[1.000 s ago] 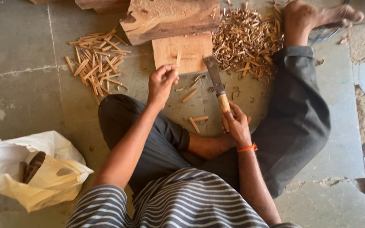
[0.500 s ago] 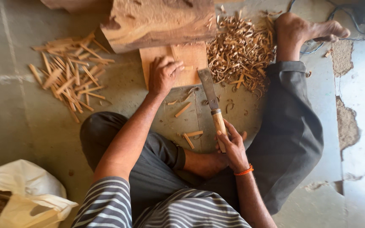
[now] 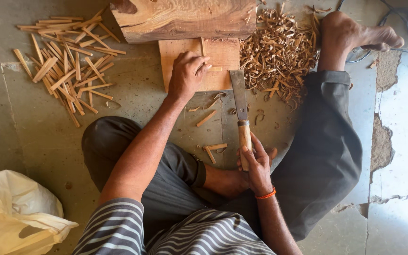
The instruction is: The person sits on the floor and uses a chisel to carve small wooden sticks. They repeatedly pick up a stick, place it on a wooden block, and shave off thin layers of wood with the chisel. The finished sticks are placed into a pile on the floor.
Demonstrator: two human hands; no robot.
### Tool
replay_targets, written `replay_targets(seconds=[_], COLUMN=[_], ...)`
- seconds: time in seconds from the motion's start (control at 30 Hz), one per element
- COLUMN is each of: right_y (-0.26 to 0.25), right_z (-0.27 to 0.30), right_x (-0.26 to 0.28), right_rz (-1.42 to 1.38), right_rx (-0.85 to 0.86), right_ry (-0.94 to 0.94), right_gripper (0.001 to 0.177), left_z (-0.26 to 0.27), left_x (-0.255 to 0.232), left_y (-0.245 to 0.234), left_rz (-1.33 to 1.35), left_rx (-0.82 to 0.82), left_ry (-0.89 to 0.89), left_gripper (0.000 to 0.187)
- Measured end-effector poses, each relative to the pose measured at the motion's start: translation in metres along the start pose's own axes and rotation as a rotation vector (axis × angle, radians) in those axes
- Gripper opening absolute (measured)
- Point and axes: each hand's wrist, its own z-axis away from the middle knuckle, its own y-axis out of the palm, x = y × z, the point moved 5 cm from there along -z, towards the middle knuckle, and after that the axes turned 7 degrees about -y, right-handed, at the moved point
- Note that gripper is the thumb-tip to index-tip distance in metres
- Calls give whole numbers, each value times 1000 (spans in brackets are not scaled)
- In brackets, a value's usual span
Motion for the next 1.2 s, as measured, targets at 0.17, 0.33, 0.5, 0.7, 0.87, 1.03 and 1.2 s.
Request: replay_targets(seconds=[0.17,0.33,0.5,0.7,0.87,1.03,1.2], right_y=[-2,0,13,33,41,50,75], right_z=[1,6,9,1,-2,2,-28], right_x=[-2,6,16,24,24,19,20], right_rz=[42,35,88,45,85,107,135], right_rx=[-17,-16,57,102,101,53,9], right_ry=[34,-84,-102,-63,-25,-39,-56], right_gripper=[63,63,64,63,62,60,62], left_z=[4,4,6,2,3,4,5], left_x=[2,7,0,-15,-15,-11,-11], left_y=[5,6,-1,-12,-12,-2,-4], left_rz=[-76,-105,-113,-125,-168,-163,-170], left_rx=[-31,-82,-108,-125,-159,-175,-165], left_ry=[96,68,72,83,58,83,82], left_gripper=[38,35,33,40,50,27,26])
